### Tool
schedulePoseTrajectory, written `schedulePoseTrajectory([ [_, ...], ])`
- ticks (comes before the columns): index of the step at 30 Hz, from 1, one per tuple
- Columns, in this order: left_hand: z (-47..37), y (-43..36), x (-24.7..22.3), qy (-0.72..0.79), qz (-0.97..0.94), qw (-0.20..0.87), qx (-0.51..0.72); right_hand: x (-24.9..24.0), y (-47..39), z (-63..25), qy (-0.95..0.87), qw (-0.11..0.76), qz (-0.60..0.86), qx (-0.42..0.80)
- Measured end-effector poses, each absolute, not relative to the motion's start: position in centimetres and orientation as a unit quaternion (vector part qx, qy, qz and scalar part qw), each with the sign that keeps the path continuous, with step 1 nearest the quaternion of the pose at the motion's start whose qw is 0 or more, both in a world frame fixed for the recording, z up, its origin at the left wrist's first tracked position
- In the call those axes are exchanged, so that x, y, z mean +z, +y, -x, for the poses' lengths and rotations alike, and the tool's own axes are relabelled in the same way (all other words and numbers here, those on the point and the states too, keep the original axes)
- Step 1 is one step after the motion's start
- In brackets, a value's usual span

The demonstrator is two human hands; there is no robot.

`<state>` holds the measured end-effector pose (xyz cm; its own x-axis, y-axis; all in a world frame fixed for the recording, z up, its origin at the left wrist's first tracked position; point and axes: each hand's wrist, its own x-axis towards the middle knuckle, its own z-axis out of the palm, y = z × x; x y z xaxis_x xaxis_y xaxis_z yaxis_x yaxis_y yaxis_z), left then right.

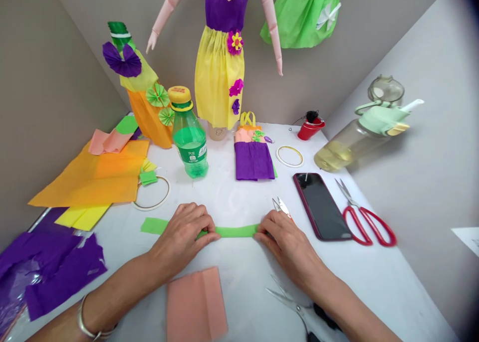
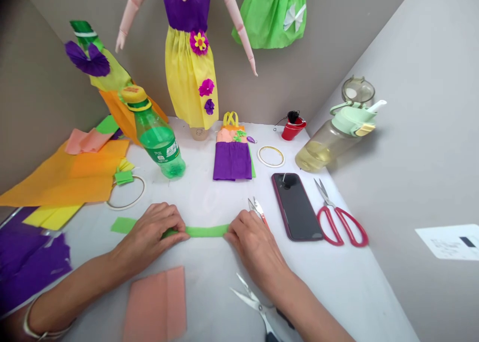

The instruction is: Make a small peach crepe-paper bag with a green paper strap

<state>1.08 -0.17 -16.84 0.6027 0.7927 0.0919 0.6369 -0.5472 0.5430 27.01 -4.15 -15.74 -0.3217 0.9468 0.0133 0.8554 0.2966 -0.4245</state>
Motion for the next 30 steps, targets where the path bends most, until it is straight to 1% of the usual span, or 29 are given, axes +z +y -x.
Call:
schedulePoseTrajectory([
  [4, -0.9, 0.1, -17.1, 0.414, -0.866, 0.223, 0.171, -15.8, -4.1, -27.2, -0.795, 0.131, 0.566, 0.173],
  [11, -0.7, 0.3, -17.4, 0.411, -0.867, 0.219, 0.177, -15.8, -4.2, -27.0, -0.805, 0.13, 0.563, 0.132],
  [18, 0.0, 0.1, -16.1, 0.411, -0.867, 0.247, 0.137, -15.7, -4.1, -27.0, -0.798, 0.111, 0.573, 0.151],
  [30, 3.2, -0.3, -16.2, 0.448, -0.84, 0.262, 0.158, -16.1, -4.0, -27.4, -0.805, 0.12, 0.56, 0.154],
])
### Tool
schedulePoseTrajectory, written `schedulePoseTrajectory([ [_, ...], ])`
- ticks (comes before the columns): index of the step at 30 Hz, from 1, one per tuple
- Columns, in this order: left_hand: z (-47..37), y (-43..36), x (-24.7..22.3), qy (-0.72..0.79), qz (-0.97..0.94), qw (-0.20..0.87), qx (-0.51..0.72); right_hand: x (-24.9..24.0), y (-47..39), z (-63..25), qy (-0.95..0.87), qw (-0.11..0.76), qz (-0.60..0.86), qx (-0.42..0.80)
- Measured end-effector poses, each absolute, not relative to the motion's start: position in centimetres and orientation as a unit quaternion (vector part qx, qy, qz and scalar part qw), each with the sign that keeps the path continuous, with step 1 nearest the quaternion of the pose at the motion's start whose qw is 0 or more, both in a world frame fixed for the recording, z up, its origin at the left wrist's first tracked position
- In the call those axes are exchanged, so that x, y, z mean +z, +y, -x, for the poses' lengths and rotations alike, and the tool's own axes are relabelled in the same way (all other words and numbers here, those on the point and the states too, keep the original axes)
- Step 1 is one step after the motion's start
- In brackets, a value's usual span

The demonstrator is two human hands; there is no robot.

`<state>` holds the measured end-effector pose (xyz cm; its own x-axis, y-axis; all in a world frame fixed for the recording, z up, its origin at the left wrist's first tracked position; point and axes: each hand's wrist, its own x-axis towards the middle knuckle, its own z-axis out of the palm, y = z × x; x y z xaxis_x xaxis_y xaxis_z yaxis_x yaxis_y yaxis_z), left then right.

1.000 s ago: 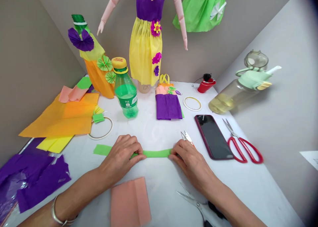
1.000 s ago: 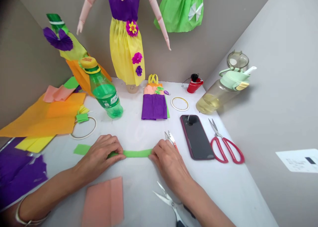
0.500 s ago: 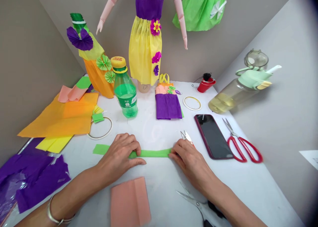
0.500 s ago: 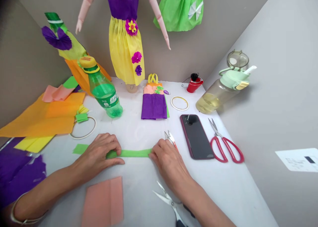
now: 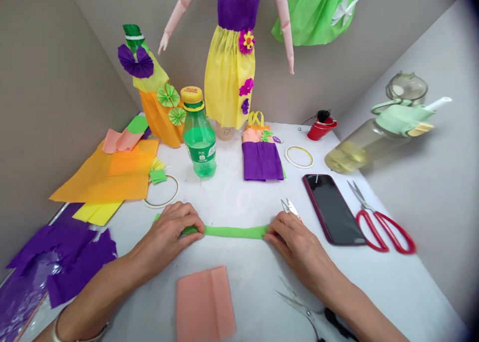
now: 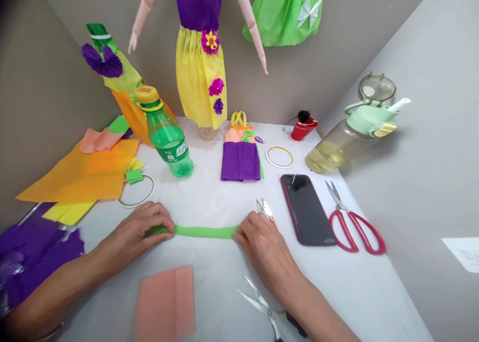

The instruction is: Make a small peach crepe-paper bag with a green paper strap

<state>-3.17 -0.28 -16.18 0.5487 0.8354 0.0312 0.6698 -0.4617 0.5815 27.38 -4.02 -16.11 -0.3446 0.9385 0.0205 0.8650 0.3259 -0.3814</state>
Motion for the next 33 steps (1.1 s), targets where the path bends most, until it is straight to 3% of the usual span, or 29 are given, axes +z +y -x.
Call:
schedulePoseTrajectory([
  [33, 5.4, 0.3, -15.2, 0.502, -0.811, 0.29, 0.078, -15.6, -3.6, -27.5, -0.789, 0.065, 0.574, 0.211],
])
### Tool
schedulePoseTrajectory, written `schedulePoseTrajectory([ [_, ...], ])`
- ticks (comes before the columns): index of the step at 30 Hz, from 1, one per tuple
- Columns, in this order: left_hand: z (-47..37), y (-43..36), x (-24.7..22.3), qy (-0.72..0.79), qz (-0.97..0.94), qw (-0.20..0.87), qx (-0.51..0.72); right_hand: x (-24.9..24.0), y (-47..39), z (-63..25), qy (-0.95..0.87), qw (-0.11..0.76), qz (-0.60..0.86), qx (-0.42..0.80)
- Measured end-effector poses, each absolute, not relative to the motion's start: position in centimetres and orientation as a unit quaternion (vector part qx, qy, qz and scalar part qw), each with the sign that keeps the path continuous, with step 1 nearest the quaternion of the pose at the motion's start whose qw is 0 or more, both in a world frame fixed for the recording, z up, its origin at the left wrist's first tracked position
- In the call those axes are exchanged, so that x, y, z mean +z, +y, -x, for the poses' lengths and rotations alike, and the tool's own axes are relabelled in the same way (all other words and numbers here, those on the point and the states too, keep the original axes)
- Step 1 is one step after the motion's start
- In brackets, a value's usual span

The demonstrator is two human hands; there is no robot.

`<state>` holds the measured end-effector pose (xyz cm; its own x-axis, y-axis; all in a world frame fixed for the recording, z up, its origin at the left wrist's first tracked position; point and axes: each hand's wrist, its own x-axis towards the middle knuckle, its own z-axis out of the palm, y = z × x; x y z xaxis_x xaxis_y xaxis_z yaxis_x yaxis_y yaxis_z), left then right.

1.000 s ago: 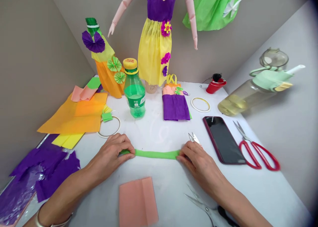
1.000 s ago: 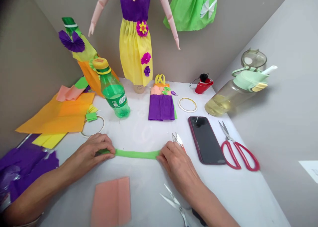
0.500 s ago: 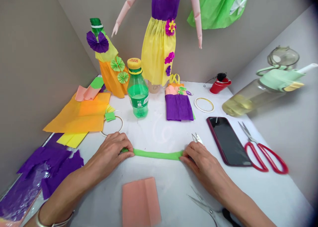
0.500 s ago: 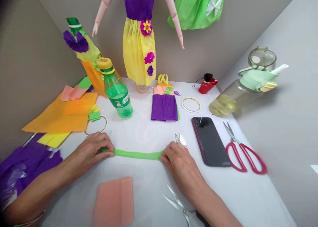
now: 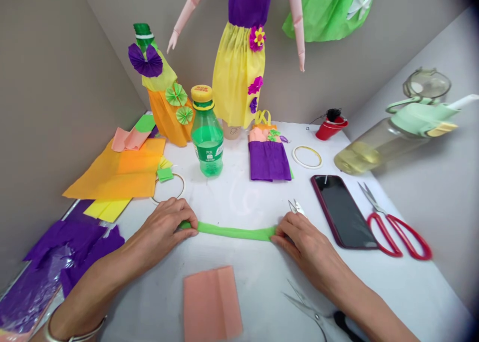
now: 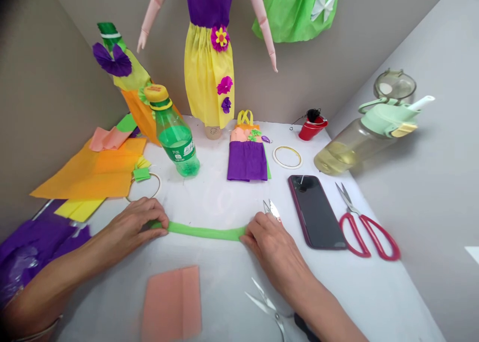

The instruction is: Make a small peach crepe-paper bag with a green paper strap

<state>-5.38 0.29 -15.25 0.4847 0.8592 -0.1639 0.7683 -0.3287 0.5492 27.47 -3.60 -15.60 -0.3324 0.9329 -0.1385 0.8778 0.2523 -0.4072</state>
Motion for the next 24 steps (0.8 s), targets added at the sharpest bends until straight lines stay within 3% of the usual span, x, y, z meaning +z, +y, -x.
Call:
schedulePoseTrajectory([
  [14, 5.7, 0.3, -15.2, 0.493, -0.818, 0.282, 0.089, -15.4, -3.8, -28.0, -0.812, 0.107, 0.531, 0.219],
  [24, 1.3, -1.3, -16.3, 0.435, -0.847, 0.265, 0.152, -14.9, -3.8, -28.0, -0.806, 0.103, 0.533, 0.236],
])
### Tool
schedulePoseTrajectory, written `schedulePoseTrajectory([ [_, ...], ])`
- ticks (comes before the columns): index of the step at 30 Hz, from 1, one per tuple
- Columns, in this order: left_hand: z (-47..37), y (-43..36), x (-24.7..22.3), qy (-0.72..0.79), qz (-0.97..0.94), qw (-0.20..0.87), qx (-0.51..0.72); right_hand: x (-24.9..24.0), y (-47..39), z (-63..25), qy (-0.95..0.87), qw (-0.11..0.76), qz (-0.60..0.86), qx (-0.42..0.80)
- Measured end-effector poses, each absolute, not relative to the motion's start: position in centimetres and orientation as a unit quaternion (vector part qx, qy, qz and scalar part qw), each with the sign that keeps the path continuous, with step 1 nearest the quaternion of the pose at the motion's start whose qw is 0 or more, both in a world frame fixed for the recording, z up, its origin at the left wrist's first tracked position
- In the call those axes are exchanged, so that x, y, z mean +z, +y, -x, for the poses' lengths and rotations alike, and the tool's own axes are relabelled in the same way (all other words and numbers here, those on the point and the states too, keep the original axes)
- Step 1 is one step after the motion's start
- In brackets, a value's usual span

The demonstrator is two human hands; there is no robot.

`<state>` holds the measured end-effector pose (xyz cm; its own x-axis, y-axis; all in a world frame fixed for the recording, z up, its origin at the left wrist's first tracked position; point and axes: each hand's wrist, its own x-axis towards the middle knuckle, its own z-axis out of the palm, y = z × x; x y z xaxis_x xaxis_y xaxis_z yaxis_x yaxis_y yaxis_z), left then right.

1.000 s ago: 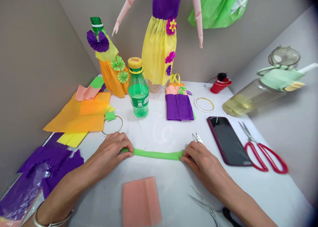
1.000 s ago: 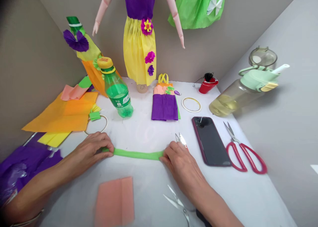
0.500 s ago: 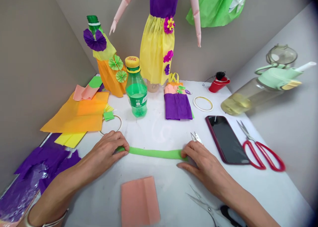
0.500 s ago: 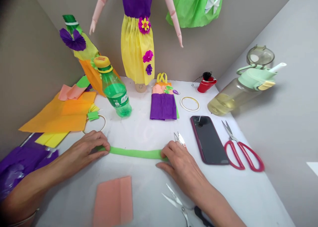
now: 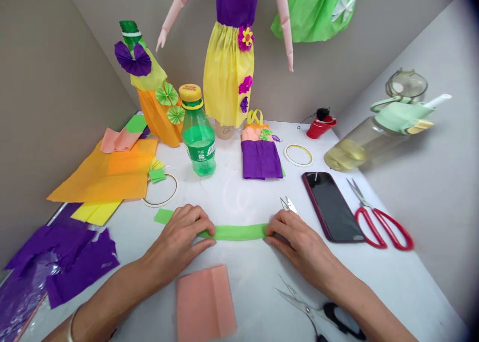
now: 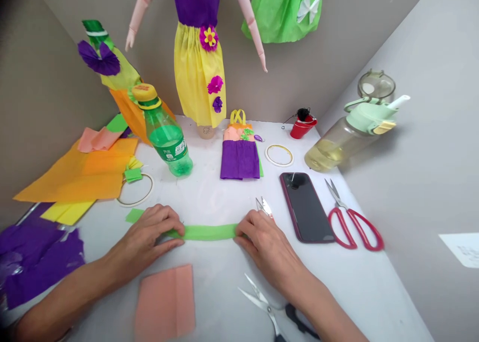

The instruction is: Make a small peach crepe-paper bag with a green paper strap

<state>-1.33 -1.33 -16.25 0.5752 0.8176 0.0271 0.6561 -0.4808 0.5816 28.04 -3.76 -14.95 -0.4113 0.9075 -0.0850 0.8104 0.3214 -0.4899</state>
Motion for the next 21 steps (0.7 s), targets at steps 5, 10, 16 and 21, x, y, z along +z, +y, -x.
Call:
schedulePoseTrajectory([
  [5, 1.1, -1.0, -16.4, 0.45, -0.843, 0.261, 0.138, -14.9, -3.7, -28.0, -0.802, 0.107, 0.537, 0.236],
  [10, 0.7, -1.1, -16.2, 0.45, -0.849, 0.243, 0.138, -14.7, -3.7, -27.5, -0.797, 0.108, 0.552, 0.217],
  [16, 0.1, -1.2, -16.3, 0.442, -0.861, 0.206, 0.145, -14.6, -4.0, -27.0, -0.8, 0.1, 0.564, 0.176],
  [21, 0.1, -0.9, -16.1, 0.44, -0.864, 0.205, 0.132, -14.7, -4.0, -26.9, -0.796, 0.084, 0.576, 0.165],
])
